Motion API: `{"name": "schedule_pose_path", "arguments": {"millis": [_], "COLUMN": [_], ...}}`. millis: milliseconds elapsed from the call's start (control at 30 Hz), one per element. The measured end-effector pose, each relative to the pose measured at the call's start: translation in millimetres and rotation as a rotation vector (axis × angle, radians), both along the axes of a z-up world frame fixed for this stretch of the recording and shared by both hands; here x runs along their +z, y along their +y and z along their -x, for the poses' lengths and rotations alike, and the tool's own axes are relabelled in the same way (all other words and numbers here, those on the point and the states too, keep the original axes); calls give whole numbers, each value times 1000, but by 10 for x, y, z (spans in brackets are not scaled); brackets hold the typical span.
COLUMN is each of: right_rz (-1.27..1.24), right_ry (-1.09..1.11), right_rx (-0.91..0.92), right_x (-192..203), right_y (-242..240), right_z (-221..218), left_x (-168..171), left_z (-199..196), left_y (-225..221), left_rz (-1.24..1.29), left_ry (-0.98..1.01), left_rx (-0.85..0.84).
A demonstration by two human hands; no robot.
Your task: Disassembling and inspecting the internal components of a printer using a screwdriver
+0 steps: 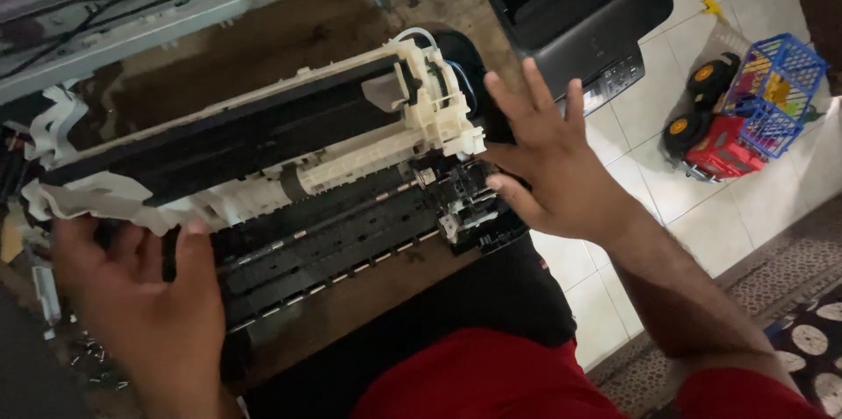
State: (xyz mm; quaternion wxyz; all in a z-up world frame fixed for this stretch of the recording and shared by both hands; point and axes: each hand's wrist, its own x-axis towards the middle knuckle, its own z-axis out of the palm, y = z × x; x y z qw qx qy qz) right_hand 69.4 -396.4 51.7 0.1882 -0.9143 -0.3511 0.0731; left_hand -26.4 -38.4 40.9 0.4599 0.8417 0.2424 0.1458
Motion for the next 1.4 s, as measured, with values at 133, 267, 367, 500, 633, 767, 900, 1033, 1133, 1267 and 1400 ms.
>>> {"name": "schedule_pose_path", "arguments": {"millis": [133, 267, 367, 500, 633, 767, 900, 1033, 1133, 1267, 1400], "right_rz": [-72, -46, -52, -54, -2, 11, -18, -48, -77, -224, -263], "right_ry": [47, 48, 11, -12, -97, -146, -96, -55, -37, 4, -20], "right_rx": [10, 47, 58, 50, 25, 32, 43, 43, 51, 15, -36], "right_x": [62, 21, -32, -67, -92, -113, -97, -79, -68, -115, -125], "right_y": [-29, -20, -30, -4, 21, 29, -43, -49, -86, -228, -386], "right_z": [-46, -87, -83, -74, -38, -17, -46, -46, -47, -11, 27], "left_x": [318, 280, 39, 51, 31, 104, 66, -25, -38, 92, -48], "left_z": [109, 427, 614, 265, -120, -503, -617, -692, -724, -777, -757], "left_y": [-334, -572, -695, -1088, -1328, -1524, -1585, -1629, -1680, -1710, -1709], "left_rz": [-166, -148, -205, -217, -254, -330, -375, -430, -504, -458, -414], "left_ry": [-76, -254, 190, -62, 340, 552, 383, 453, 494, 593, 579], "left_rx": [58, 18, -263, -513, -830, -1003, -975, -1006, -1014, -1036, -1037]}}
